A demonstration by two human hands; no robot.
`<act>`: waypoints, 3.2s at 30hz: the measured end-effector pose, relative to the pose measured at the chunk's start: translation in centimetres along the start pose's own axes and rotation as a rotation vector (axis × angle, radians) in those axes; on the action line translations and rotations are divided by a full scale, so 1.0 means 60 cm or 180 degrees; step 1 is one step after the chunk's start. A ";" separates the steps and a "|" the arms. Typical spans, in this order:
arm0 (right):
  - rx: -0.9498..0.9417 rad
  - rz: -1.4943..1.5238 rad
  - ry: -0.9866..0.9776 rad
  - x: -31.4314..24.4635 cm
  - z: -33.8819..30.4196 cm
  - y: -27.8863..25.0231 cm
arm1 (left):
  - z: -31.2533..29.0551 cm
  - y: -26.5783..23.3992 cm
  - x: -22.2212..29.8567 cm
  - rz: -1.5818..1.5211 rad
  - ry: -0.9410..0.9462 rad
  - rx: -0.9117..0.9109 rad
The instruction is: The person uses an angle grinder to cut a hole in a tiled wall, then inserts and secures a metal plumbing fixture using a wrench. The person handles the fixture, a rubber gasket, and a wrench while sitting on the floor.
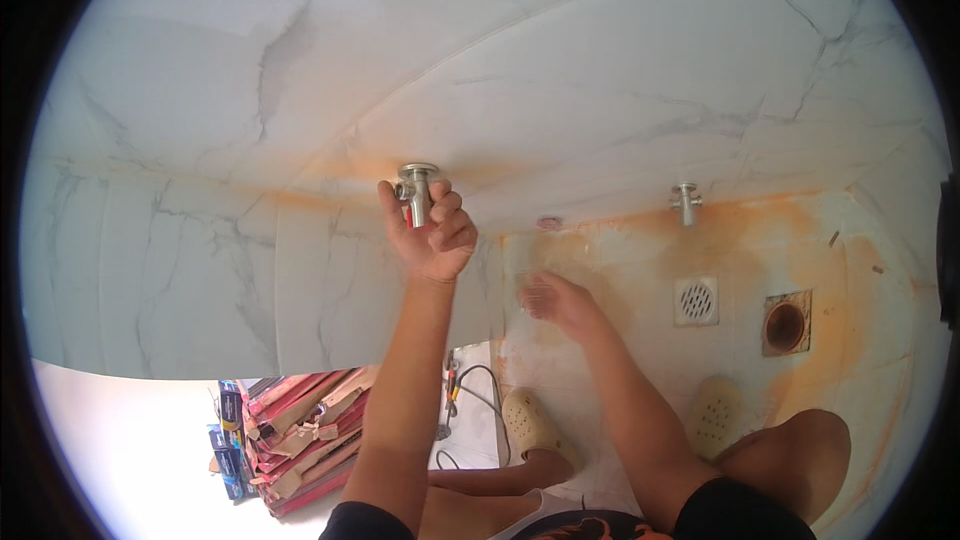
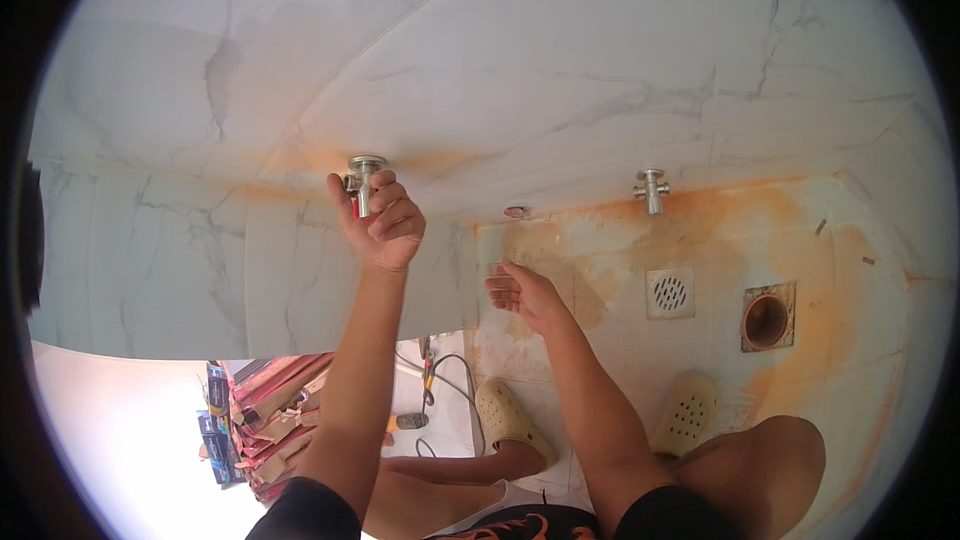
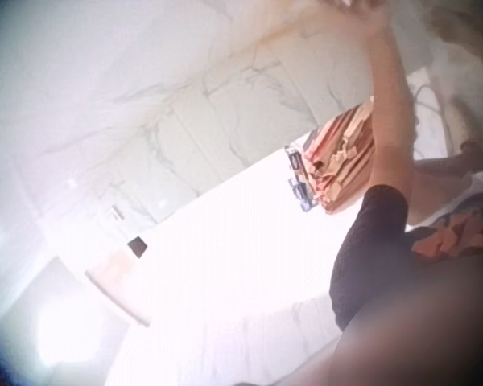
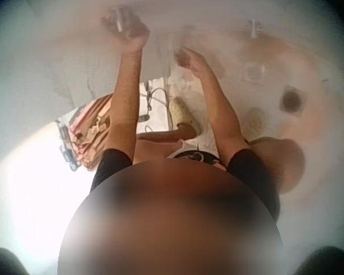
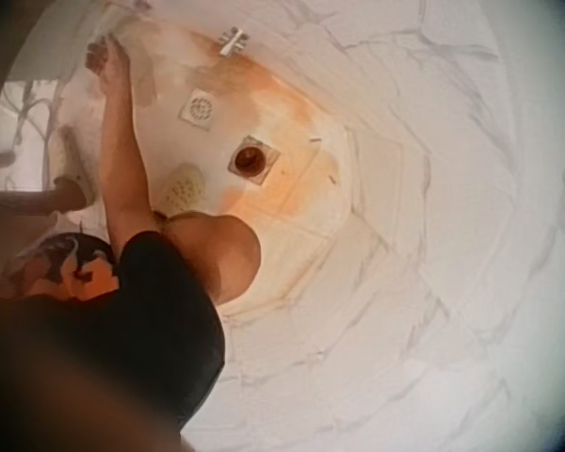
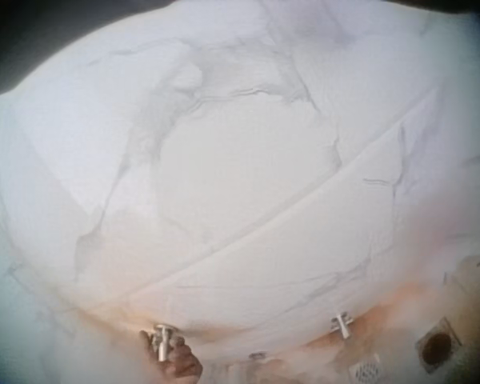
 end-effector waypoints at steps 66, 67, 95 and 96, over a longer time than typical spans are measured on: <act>0.0077 -0.0019 -0.0004 -0.005 -0.027 -0.006 | 0.007 -0.001 0.006 -0.1272 -0.0042 -0.0204; 0.0084 -0.0036 0.0015 -0.002 -0.025 -0.007 | 0.003 -0.006 0.011 -0.1127 -0.0082 -0.0021; 0.0085 -0.0298 -0.0090 -0.022 0.002 0.001 | -0.031 0.044 0.073 0.4071 -0.0911 0.3612; 0.0035 -0.0280 -0.0102 -0.022 0.002 0.006 | -0.031 0.046 0.075 0.4275 -0.0987 0.3729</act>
Point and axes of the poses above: each hand's wrist, its own z-axis towards the middle knuckle, its own y-axis out of the palm, x = y × z, the point moved 7 cm from there along z, towards the middle knuckle, and after that the axes turned 8 degrees about x, right-handed, at the moved point
